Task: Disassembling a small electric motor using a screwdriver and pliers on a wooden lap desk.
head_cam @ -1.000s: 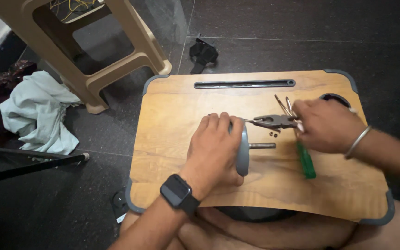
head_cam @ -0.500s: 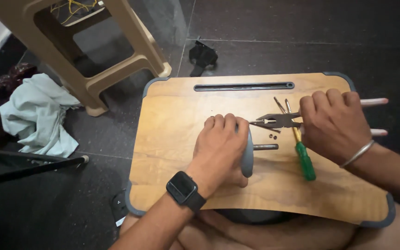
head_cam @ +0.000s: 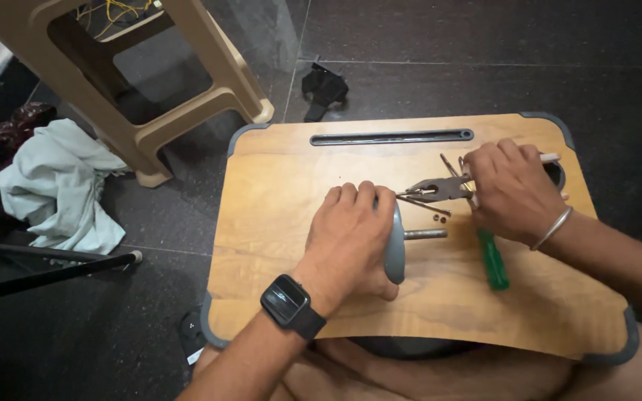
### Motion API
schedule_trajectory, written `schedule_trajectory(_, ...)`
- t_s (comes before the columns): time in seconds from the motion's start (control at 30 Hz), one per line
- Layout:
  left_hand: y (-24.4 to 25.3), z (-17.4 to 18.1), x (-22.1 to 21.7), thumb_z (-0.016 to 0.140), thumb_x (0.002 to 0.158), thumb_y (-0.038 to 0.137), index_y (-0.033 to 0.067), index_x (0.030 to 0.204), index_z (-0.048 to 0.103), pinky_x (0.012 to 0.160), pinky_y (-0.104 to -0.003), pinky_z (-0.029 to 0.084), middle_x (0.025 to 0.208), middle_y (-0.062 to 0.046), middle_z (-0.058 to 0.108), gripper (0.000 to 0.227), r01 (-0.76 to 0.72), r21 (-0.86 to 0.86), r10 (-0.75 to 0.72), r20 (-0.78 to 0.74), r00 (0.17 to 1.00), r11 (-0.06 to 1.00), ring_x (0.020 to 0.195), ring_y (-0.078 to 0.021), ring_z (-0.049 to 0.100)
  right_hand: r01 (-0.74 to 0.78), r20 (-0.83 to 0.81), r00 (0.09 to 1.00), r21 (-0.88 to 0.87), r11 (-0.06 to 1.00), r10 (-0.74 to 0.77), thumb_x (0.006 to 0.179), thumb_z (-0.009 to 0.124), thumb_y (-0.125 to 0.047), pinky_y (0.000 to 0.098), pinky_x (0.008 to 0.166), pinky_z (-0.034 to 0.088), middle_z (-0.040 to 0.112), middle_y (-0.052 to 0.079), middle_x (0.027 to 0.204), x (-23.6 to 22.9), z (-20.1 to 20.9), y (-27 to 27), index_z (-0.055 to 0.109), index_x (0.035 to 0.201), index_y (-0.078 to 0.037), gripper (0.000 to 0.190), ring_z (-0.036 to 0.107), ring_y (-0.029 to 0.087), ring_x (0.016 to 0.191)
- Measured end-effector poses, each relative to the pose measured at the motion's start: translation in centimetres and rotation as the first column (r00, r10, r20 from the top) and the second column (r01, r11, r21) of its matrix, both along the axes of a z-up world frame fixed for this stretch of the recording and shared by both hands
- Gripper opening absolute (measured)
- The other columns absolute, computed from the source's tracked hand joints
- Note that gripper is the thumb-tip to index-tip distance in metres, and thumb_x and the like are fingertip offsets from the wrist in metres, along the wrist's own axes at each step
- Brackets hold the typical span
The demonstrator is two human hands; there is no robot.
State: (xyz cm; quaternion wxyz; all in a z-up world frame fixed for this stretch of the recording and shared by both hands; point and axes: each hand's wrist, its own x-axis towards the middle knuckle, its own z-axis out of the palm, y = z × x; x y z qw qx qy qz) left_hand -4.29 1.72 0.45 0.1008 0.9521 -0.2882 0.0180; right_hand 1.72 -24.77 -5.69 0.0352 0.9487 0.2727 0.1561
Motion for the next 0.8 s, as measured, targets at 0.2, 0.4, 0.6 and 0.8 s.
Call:
schedule_trajectory(0.2, 0.0, 0.1, 0.0, 0.093, 0.033, 0.042, -0.0024, 0.113, 0.055, 0.091, -0.042, 0.048, 0.104, -0.019, 0.061, 0.099, 0.003, -0.005, -0.003, -0.013, 1.000, 1.000, 0.096, -0.0367, 0.060, 0.082, -0.082, 0.993, -0.078, 0.994, -0.088, 0.080, 0.065, -0.017, 0.0398, 0.083, 0.041, 0.061, 0.010, 0.087, 0.1, 1.3, 0.6, 0.065, 0.104, -0.003, 0.027, 0.057, 0.025, 0.086)
schedule_trajectory(0.4, -0.2, 0.2, 0.1, 0.094, 0.033, 0.044, -0.0038, 0.114, 0.054, 0.091, -0.042, 0.048, 0.103, -0.019, 0.061, 0.103, -0.015, 0.032, 0.015, -0.012, 1.000, 0.999, 0.096, -0.0368, 0.060, 0.057, 0.011, 0.998, -0.199, 0.978, -0.055, 0.079, 0.065, -0.016, 0.0397, 0.082, 0.044, 0.062, 0.008, 0.086, 0.2, 2.5, 0.7, 0.064, 0.098, -0.007, 0.021, 0.059, 0.023, 0.085)
schedule_trajectory(0.6, 0.2, 0.0, -0.1, 0.094, 0.033, 0.044, -0.0019, 0.113, 0.055, 0.093, -0.043, 0.047, 0.103, -0.019, 0.062, 0.101, -0.035, -0.015, 0.035, -0.001, 0.999, 0.999, 0.099, -0.0369, 0.061, 0.015, -0.064, 0.997, -0.231, 0.973, -0.030, 0.073, 0.065, -0.020, 0.0385, 0.073, 0.045, 0.063, 0.009, 0.081, 1.5, 2.4, 0.3, 0.064, 0.094, -0.007, 0.024, 0.060, 0.024, 0.077)
schedule_trajectory(0.8, 0.2, 0.2, -0.4, 0.094, 0.034, 0.043, -0.0040, 0.115, 0.054, 0.092, -0.043, 0.047, 0.105, -0.020, 0.062, 0.102, -0.017, -0.012, 0.016, -0.055, 0.998, 1.000, 0.098, -0.0368, 0.060, 0.104, -0.156, 0.978, -0.198, 0.975, -0.136, 0.083, 0.062, -0.020, 0.0401, 0.078, 0.046, 0.067, 0.011, 0.083, 0.3, 3.4, 1.5, 0.062, 0.091, -0.007, 0.015, 0.064, 0.027, 0.081)
